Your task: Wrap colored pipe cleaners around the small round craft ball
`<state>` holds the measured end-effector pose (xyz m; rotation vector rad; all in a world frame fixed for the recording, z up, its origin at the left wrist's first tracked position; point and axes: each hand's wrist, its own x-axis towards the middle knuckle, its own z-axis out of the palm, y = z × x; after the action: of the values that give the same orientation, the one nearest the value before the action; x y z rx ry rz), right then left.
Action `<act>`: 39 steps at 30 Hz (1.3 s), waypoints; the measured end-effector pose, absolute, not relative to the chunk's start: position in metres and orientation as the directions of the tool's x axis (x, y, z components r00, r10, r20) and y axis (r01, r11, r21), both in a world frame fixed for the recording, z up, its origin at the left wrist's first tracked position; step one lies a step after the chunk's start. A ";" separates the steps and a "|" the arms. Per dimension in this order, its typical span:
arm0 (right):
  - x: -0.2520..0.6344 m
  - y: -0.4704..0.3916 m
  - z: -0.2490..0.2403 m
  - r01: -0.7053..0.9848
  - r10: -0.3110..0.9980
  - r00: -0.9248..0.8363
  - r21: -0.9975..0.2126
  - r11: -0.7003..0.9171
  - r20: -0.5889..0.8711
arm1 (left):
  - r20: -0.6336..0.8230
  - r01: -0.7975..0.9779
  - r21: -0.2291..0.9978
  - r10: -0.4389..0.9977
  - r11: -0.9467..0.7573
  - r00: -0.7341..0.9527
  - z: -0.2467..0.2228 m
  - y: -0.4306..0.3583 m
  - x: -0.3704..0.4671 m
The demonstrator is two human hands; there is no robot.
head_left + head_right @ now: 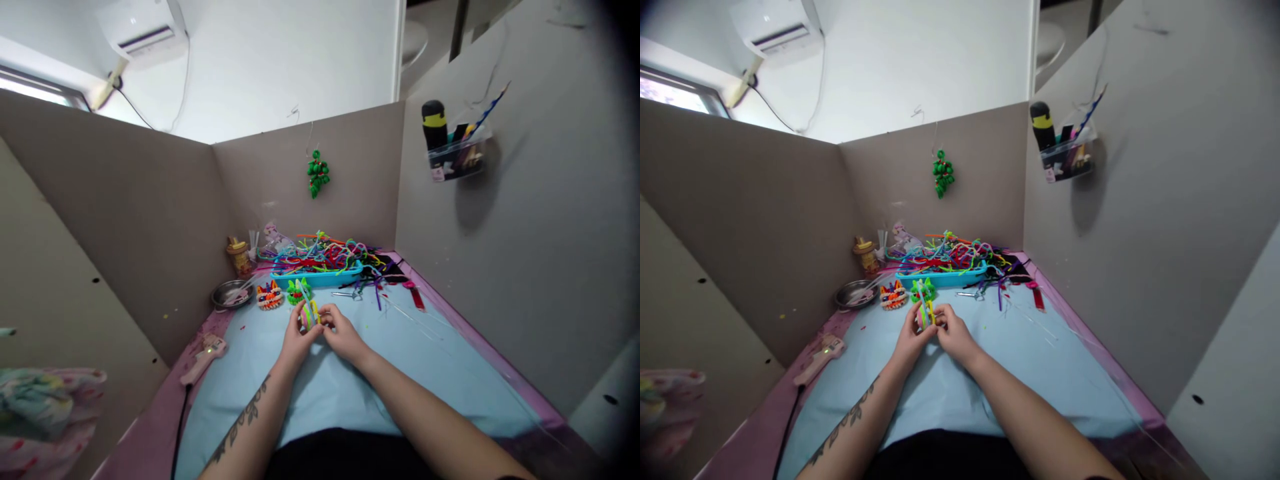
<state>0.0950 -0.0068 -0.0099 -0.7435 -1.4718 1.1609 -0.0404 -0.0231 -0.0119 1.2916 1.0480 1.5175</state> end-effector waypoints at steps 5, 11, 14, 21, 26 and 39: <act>0.099 -0.002 -0.006 -0.187 0.926 -0.199 -0.940 0.285 0.320 | 0.281 -0.006 0.959 0.950 -0.285 -0.136 -0.015 -0.021 -0.040; 0.101 0.000 -0.007 -0.276 0.939 -0.247 -0.946 0.167 0.238 | 0.338 0.098 0.940 0.933 -0.328 -0.126 -0.020 -0.021 -0.041; 0.100 0.001 -0.010 -0.291 0.942 -0.261 -0.948 0.132 0.212 | 0.364 0.144 0.926 0.926 -0.349 -0.100 -0.021 -0.021 -0.041; 0.100 -0.002 -0.008 -0.316 0.948 -0.274 -0.946 0.071 0.162 | 0.428 0.198 0.888 0.903 -0.415 -0.030 -0.021 -0.022 -0.040; 0.101 0.000 -0.006 -0.346 0.965 -0.232 -0.938 0.036 0.123 | 0.442 0.333 0.841 0.896 -0.427 0.034 -0.024 -0.022 -0.041; 0.105 0.003 -0.009 -0.398 0.951 -0.298 -0.916 -0.046 0.081 | 0.372 0.328 0.887 0.923 -0.324 -0.095 -0.026 -0.015 -0.045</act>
<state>0.1051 0.0034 -0.0092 -0.7181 -1.1155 1.5851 -0.0447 -0.0151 -0.0256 1.6444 1.3708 1.4373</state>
